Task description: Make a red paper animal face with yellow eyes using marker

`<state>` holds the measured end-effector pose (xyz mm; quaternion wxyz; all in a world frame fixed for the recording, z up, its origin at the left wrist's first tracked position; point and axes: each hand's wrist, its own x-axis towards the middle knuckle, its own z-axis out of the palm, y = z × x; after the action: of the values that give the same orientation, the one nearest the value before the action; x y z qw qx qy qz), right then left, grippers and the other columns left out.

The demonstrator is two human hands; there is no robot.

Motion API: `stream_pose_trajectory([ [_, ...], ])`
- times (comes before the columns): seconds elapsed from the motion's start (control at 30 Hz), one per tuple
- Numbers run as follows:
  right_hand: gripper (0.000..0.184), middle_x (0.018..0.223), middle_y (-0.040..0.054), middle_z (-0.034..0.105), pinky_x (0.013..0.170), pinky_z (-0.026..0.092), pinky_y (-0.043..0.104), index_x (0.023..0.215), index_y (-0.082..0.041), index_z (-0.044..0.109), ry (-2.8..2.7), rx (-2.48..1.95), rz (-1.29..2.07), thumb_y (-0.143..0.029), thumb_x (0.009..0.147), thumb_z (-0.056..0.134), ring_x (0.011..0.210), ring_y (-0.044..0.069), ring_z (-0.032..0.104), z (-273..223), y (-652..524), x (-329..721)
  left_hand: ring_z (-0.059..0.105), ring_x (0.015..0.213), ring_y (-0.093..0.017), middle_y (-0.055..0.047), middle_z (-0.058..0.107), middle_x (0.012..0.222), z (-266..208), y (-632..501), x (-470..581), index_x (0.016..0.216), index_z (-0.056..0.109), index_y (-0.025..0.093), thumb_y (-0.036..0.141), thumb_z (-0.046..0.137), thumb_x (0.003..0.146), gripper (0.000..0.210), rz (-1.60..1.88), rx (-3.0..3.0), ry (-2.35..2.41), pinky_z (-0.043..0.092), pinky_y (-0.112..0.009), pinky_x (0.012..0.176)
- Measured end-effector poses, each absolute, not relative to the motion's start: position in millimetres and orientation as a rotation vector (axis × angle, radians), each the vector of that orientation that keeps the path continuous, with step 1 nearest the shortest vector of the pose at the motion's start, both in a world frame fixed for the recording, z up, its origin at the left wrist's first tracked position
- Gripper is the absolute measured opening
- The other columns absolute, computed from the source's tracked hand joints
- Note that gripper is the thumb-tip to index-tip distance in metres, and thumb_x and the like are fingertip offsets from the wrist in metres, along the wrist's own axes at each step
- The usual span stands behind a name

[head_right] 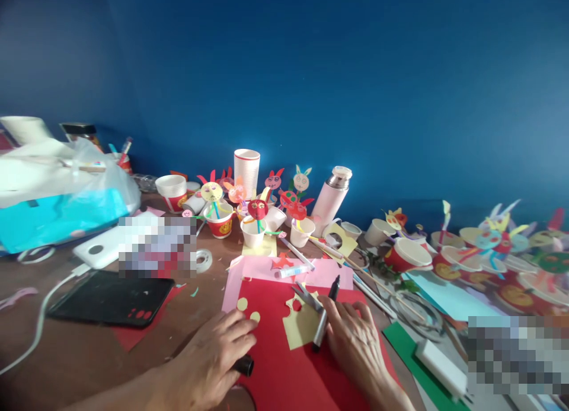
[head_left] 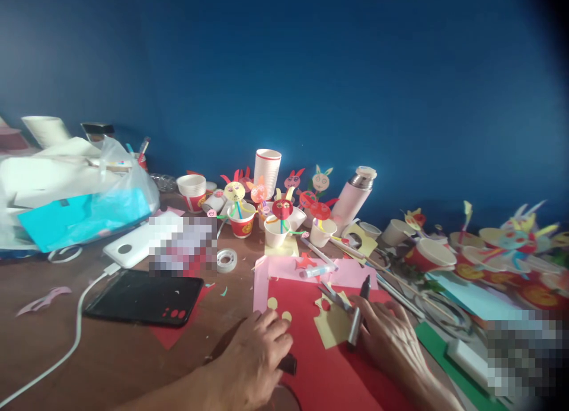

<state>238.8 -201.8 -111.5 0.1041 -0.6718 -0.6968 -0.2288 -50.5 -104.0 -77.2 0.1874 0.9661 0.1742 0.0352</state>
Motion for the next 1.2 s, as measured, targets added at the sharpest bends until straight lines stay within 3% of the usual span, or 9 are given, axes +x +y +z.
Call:
stream_pose_trajectory([
  [0.23, 0.037, 0.075, 0.0034, 0.071, 0.083, 0.036, 0.039, 0.111, -0.020, 0.057, -2.008, -1.832, -0.661, -0.006, 0.079, 0.043, 0.067, 0.023, 0.068, -95.6, -195.2, 232.7, 0.048, 0.116, -0.028, -0.009, 0.056, 0.130, -75.6, -104.5, -49.5, 0.106, 0.061, 0.016, 0.023, 0.059, 0.085, 0.023, 0.094, 2.702, 0.489, 0.040, -0.043, 0.102],
  [0.5, 0.038, 0.077, 0.0064, 0.072, 0.080, 0.034, 0.038, 0.108, -0.018, 0.059, -2.068, -1.782, -0.592, -0.003, 0.078, 0.042, 0.066, 0.022, 0.066, -111.9, -188.4, 220.1, 0.048, 0.116, -0.029, -0.010, 0.056, 0.129, -74.7, -103.7, -49.0, 0.104, 0.060, 0.016, 0.022, 0.061, 0.082, 0.022, 0.070, 2.673, 0.488, 0.040, -0.045, 0.101],
  [0.73, 0.036, 0.071, 0.0037, 0.071, 0.080, 0.034, 0.037, 0.107, -0.020, 0.058, -2.012, -1.784, -0.634, -0.002, 0.080, 0.041, 0.065, 0.021, 0.066, -109.1, -183.4, 226.6, 0.049, 0.116, -0.030, -0.008, 0.057, 0.129, -85.8, -100.6, -45.2, 0.101, 0.060, 0.018, 0.020, 0.065, 0.079, 0.023, 0.057, 2.649, 0.519, 0.041, -0.046, 0.098],
  [0.9, 0.025, 0.078, 0.0051, 0.071, 0.076, 0.039, 0.035, 0.115, -0.018, 0.053, -1.993, -1.633, -0.460, -0.015, 0.091, 0.045, 0.068, 0.021, 0.065, -82.1, -180.6, 201.7, 0.049, 0.114, -0.030, -0.007, 0.058, 0.129, -93.3, -98.2, -43.5, 0.103, 0.061, 0.019, 0.017, 0.065, 0.074, 0.029, 0.048, 2.646, 0.521, 0.042, -0.046, 0.097],
  [1.07, 0.031, 0.080, 0.0022, 0.070, 0.064, 0.048, 0.028, 0.126, -0.023, 0.050, -1.986, -1.466, 0.010, -0.022, 0.095, 0.044, 0.069, 0.018, 0.065, -74.2, -173.3, 167.2, 0.050, 0.111, -0.030, -0.006, 0.059, 0.127, -95.4, -97.0, -42.4, 0.105, 0.061, 0.021, 0.013, 0.063, 0.070, 0.037, 0.059, 2.645, 0.551, 0.044, -0.045, 0.096],
  [1.2, 0.034, 0.083, 0.0026, 0.068, 0.065, 0.052, 0.029, 0.126, -0.024, 0.050, -1.943, -1.426, 0.012, -0.036, 0.096, 0.040, 0.071, 0.020, 0.066, -90.9, -167.0, 157.1, 0.050, 0.112, -0.030, -0.007, 0.060, 0.124, -96.7, -98.4, -43.4, 0.109, 0.062, 0.020, 0.011, 0.061, 0.068, 0.041, 0.106, 2.656, 0.541, 0.043, -0.045, 0.099],
])
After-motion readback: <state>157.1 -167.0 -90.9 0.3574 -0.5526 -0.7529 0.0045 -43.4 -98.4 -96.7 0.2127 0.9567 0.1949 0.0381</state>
